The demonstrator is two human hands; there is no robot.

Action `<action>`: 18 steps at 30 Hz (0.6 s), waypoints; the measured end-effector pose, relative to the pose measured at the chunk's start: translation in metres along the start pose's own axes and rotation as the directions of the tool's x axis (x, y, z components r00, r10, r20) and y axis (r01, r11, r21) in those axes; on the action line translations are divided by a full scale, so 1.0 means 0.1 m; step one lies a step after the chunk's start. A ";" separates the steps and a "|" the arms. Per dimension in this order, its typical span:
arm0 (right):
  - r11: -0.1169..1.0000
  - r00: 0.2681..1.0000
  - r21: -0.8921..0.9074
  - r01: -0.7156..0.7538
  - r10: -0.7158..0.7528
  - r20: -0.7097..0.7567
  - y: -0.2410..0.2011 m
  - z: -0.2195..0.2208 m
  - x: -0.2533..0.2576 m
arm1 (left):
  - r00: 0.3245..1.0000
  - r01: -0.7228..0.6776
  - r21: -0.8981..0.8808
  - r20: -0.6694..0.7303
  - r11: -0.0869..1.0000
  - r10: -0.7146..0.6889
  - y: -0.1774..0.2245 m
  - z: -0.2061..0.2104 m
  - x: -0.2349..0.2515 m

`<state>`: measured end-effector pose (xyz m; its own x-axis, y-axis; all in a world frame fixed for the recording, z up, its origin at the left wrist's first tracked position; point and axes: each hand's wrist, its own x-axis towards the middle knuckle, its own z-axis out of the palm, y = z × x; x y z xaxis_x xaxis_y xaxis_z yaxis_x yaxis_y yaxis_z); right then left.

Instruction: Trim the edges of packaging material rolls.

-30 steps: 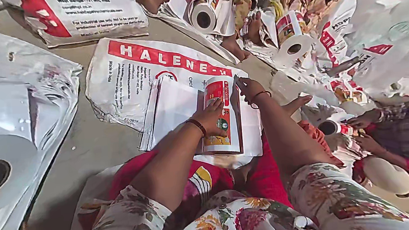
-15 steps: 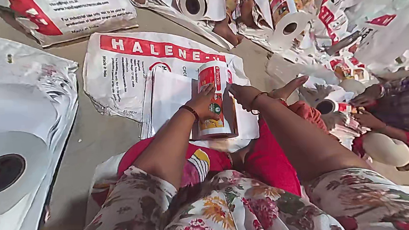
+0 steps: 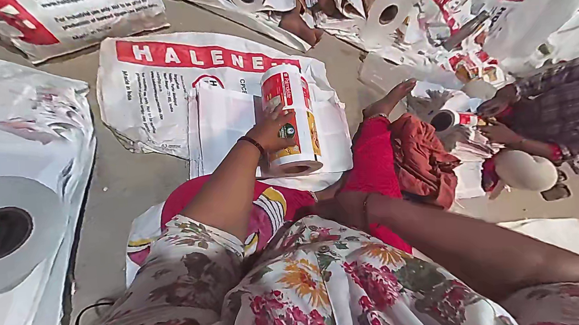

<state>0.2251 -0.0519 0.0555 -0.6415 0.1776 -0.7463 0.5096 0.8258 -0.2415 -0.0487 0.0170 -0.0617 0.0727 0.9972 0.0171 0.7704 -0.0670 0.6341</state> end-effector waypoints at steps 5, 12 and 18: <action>0.838 0.889 0.500 -0.219 0.382 -0.251 0.22 0.02 -0.42 | 0.956 -0.265 0.115 -0.095 0.957 0.276 0.12 0.12 0.00; 0.474 0.814 0.881 0.014 0.506 -0.286 0.64 0.33 -0.32 | 0.910 -0.357 0.207 -0.142 0.911 0.389 0.25 0.15 0.26; 0.280 0.821 0.918 0.281 0.426 -0.381 0.78 0.57 0.08 | 0.911 -0.355 0.198 -0.145 0.913 0.386 0.26 0.12 0.33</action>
<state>0.2925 -0.0164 -0.0043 -0.5279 0.7012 -0.4793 0.4892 -0.2103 -0.8465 -0.0187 0.0479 -0.0544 0.2719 0.8875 0.3720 0.8034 -0.4221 0.4200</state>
